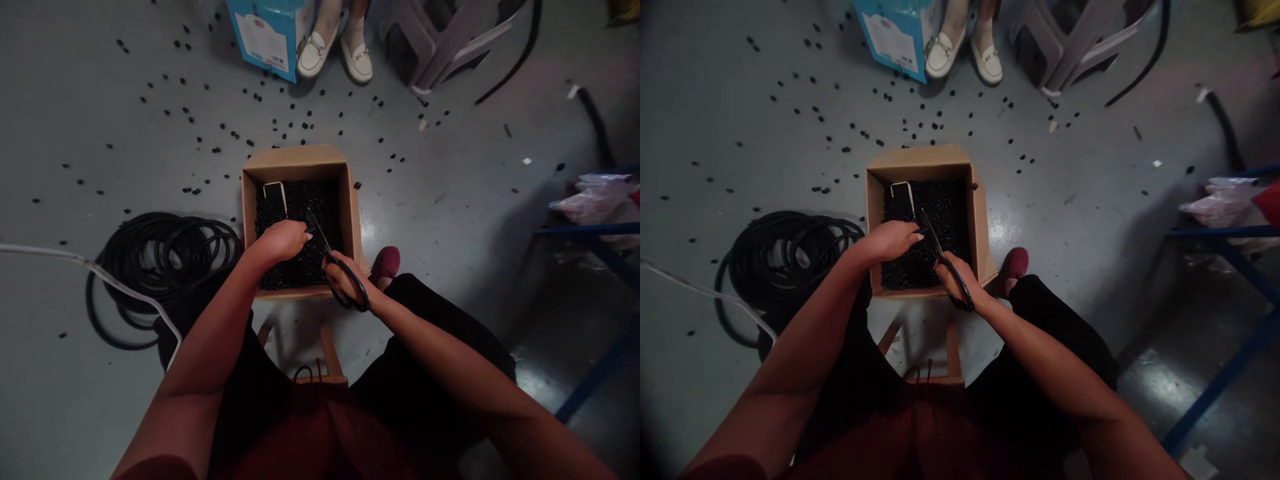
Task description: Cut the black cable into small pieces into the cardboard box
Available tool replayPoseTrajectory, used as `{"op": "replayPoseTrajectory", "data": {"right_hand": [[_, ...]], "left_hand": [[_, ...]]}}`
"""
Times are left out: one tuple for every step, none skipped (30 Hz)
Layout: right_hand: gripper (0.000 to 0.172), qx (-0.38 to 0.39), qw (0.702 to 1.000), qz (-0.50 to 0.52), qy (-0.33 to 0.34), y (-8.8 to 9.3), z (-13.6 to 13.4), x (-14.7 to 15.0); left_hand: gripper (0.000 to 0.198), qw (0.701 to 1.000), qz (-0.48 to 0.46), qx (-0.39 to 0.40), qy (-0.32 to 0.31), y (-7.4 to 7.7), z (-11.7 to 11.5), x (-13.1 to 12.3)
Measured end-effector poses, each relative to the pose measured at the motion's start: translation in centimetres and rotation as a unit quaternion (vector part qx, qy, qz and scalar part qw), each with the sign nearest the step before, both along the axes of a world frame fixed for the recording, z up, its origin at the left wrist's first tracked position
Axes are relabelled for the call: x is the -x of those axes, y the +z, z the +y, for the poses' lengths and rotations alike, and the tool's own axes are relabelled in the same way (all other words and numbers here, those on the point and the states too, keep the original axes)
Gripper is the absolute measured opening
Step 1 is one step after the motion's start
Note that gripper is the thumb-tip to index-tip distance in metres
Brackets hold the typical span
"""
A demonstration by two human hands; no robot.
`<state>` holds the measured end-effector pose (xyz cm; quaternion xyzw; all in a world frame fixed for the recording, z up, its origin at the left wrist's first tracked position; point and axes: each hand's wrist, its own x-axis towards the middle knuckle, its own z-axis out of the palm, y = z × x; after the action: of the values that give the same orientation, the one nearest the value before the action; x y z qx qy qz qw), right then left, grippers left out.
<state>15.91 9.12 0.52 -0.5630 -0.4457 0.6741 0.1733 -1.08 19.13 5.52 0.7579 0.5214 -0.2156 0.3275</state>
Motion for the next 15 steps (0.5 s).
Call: {"op": "replayPoseTrajectory", "data": {"right_hand": [[0.014, 0.006, 1.0, 0.001, -0.009, 0.0, -0.1, 0.0], [0.015, 0.014, 1.0, 0.003, -0.018, 0.0, -0.2, 0.1], [0.016, 0.022, 0.999, 0.006, -0.024, 0.0, -0.3, 0.1], [0.018, 0.029, 0.999, 0.012, -0.028, 0.1, -0.3, 0.1], [0.02, 0.035, 0.999, 0.02, -0.029, 0.2, -0.3, 0.1], [0.022, 0.04, 0.998, 0.028, -0.031, 0.3, -0.2, 0.1], [0.024, 0.045, 0.998, 0.036, -0.032, 0.4, -0.1, 0.0], [0.025, 0.049, 0.997, 0.042, -0.036, 0.6, 0.0, 0.0], [0.027, 0.053, 0.997, 0.046, -0.042, 0.7, 0.2, -0.1], [0.028, 0.055, 0.996, 0.047, -0.05, 0.9, 0.4, -0.2], [0.03, 0.052, 0.996, 0.047, -0.056, 1.1, 0.7, -0.3], [0.031, 0.042, 0.997, 0.043, -0.057, 1.2, 1.0, -0.5], [0.031, 0.025, 0.998, 0.037, -0.054, 1.4, 1.3, -0.6], [0.032, 0.004, 0.998, 0.029, -0.047, 1.4, 1.5, -0.9], [0.033, -0.018, 0.999, 0.019, -0.036, 1.4, 1.8, -1.1]], "left_hand": [[0.034, 1.0, 0.006, 0.006, -0.003, -0.1, 0.0, 0.0], [0.034, 1.0, 0.008, 0.01, -0.004, -0.1, 0.0, -0.1], [0.034, 1.0, 0.005, 0.012, -0.001, -0.2, 0.0, -0.1], [0.035, 1.0, -0.003, 0.011, 0.005, -0.2, 0.0, -0.1], [0.035, 1.0, -0.012, 0.007, 0.012, -0.2, 0.1, -0.1], [0.036, 1.0, -0.023, 0.001, 0.019, -0.1, 0.2, -0.1], [0.036, 0.999, -0.034, -0.006, 0.024, 0.0, 0.3, -0.1], [0.038, 0.998, -0.045, -0.013, 0.03, 0.1, 0.4, -0.1], [0.038, 0.998, -0.056, -0.015, 0.037, 0.4, 0.5, -0.1], [0.039, 0.996, -0.069, -0.015, 0.047, 0.6, 0.5, -0.1], [0.038, 0.995, -0.082, -0.015, 0.062, 0.9, 0.6, -0.1], [0.038, 0.992, -0.096, -0.014, 0.08, 1.1, 0.6, -0.1], [0.038, 0.989, -0.111, -0.015, 0.098, 1.4, 0.7, -0.1], [0.037, 0.986, -0.124, -0.018, 0.113, 1.6, 0.7, 0.0], [0.035, 0.983, -0.135, -0.021, 0.124, 1.7, 0.7, 0.0]]}}
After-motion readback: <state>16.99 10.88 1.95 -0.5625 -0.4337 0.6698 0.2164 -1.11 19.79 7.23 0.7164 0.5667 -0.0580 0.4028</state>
